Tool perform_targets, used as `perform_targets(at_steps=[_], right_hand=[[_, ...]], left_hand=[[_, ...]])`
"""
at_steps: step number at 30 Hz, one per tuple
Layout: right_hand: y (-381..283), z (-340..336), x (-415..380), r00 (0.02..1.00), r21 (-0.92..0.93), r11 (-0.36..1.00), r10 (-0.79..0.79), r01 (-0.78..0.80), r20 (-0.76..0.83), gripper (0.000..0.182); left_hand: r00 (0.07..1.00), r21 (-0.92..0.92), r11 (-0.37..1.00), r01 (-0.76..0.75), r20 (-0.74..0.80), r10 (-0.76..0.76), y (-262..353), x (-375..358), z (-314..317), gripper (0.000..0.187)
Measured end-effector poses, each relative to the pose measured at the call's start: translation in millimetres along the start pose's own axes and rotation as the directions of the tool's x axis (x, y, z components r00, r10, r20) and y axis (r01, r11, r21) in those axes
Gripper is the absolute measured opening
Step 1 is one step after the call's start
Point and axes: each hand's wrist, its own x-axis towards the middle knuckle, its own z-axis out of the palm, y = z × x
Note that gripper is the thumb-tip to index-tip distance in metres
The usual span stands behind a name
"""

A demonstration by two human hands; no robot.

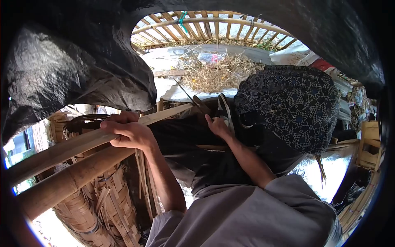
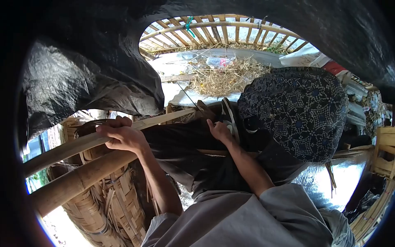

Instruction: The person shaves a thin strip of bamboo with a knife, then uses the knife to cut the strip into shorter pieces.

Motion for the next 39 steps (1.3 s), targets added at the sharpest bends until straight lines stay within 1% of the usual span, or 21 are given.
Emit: perform_targets(at_steps=[2, 4, 5, 7, 8, 10, 11, 13, 14, 16, 20, 22, 25, 26, 28, 29, 31, 32, 35, 37, 39], right_hand=[[-9.8, -0.3, 3.3, 0.999, -0.013, 1.0, -0.008, 0.008, -0.042, 0.067], [-28.8, -13.5, -6.1, 0.994, 0.06, 0.992, -0.111, 0.111, 0.004, 0.065], [-37.9, -18.8, -10.5, 0.994, 0.051, 0.993, -0.111, 0.11, 0.013, 0.065], [-50.4, -25.6, -16.3, 0.977, 0.166, 0.962, -0.213, 0.215, -0.026, 0.063], [-47.0, -22.8, -17.0, 0.977, 0.158, 0.964, -0.213, 0.213, -0.016, 0.063], [-32.4, -11.7, -15.1, 0.979, 0.11, 0.975, -0.185, 0.194, -0.087, 0.063], [-13.9, -4.1, -9.5, 0.978, 0.103, 0.975, -0.188, 0.197, -0.087, 0.063], [19.0, 4.9, 2.6, 0.997, -0.132, 0.991, 0.028, -0.038, -0.077, 0.062], [20.4, 5.5, 10.5, 0.996, -0.133, 0.991, 0.02, -0.031, -0.081, 0.062], [13.3, -2.8, 5.8, 0.994, -0.066, 0.996, -0.073, 0.067, -0.082, 0.062], [-15.8, 0.9, 1.0, 0.989, 0.035, 0.992, -0.121, 0.124, -0.085, 0.063], [-44.3, -17.7, -9.7, 0.984, 0.079, 0.981, -0.173, 0.176, -0.042, 0.063], [-49.2, -21.7, -13.7, 0.979, 0.154, 0.968, -0.194, 0.2, -0.053, 0.063], [-32.7, -9.5, -8.6, 0.98, 0.149, 0.969, -0.193, 0.199, -0.048, 0.063], [13.6, 18.8, 7.9, 0.991, -0.077, 0.994, -0.085, 0.077, -0.104, 0.065], [19.6, 12.4, 8.3, 0.99, -0.077, 0.994, -0.09, 0.082, -0.109, 0.065], [24.7, 0.4, 13.9, 1.0, -0.096, 0.995, -0.003, 0.002, -0.009, 0.07], [26.7, 4.3, 12.4, 1.0, -0.102, 0.995, 0.001, -0.001, -0.002, 0.07], [3.9, 3.7, 14.0, 0.996, -0.108, 0.993, -0.054, 0.047, -0.069, 0.069], [-23.3, -8.3, 1.4, 0.997, 0.008, 0.997, -0.083, 0.083, 0.01, 0.068], [-41.5, -16.9, -6.3, 0.994, 0.038, 0.993, -0.11, 0.11, -0.001, 0.068]], left_hand=[[0.999, 0.022, 1.0, -0.001, -0.036, 0.002, -3.9, 2.5, 1.3, 0.047], [0.999, 0.044, 0.999, -0.01, -0.037, 0.012, -1.1, 2.2, 1.7, 0.047], [1.0, 0.021, 1.0, -0.008, -0.03, 0.008, -1.0, 2.0, 1.2, 0.047], [0.999, -0.014, 1.0, 0.01, -0.052, -0.011, -1.2, 1.9, 3.2, 0.047], [0.998, -0.007, 1.0, 0.016, -0.061, -0.016, -4.2, 2.7, 1.6, 0.047], [1.0, 0.012, 1.0, 0.0, -0.03, 0.0, -8.2, 3.8, -2.4, 0.048], [0.999, -0.031, 0.999, 0.04, -0.025, -0.041, -4.7, 3.5, -0.7, 0.048], [0.999, -0.036, 0.999, 0.033, -0.035, -0.035, -6.1, 3.2, -1.6, 0.048], [0.999, -0.035, 0.999, 0.026, -0.038, -0.028, -8.0, 5.7, -0.8, 0.048], [1.0, -0.032, 0.999, 0.017, -0.024, -0.017, -7.6, 4.9, -2.7, 0.047], [1.0, -0.059, 0.998, -0.017, -0.019, 0.016, -12.4, 3.1, -0.1, 0.046], [0.999, -0.042, 0.999, -0.031, -0.011, 0.031, -8.7, 1.5, 1.0, 0.046], [0.998, -0.04, 0.997, -0.059, -0.002, 0.059, -4.8, 1.8, 2.4, 0.045], [0.997, -0.055, 0.995, -0.077, -0.001, 0.078, -4.3, 2.0, 2.4, 0.045], [0.997, -0.076, 0.995, -0.069, 0.01, 0.07, -5.7, 2.0, 0.8, 0.044], [0.998, -0.07, 0.995, -0.066, 0.007, 0.066, -9.4, 1.0, -0.2, 0.044], [0.997, -0.068, 0.995, -0.072, 0.001, 0.072, -11.9, 4.7, 2.7, 0.043], [0.996, -0.068, 0.994, -0.084, 0.008, 0.085, -11.4, 3.5, 1.3, 0.042], [0.995, -0.055, 0.993, -0.102, 0.015, 0.103, -11.9, 0.8, 1.9, 0.041], [0.994, -0.02, 0.994, -0.109, 0.007, 0.109, -10.6, 0.4, -0.2, 0.041], [0.992, -0.015, 0.994, -0.113, 0.047, 0.113, -5.8, -0.9, 1.6, 0.039]])
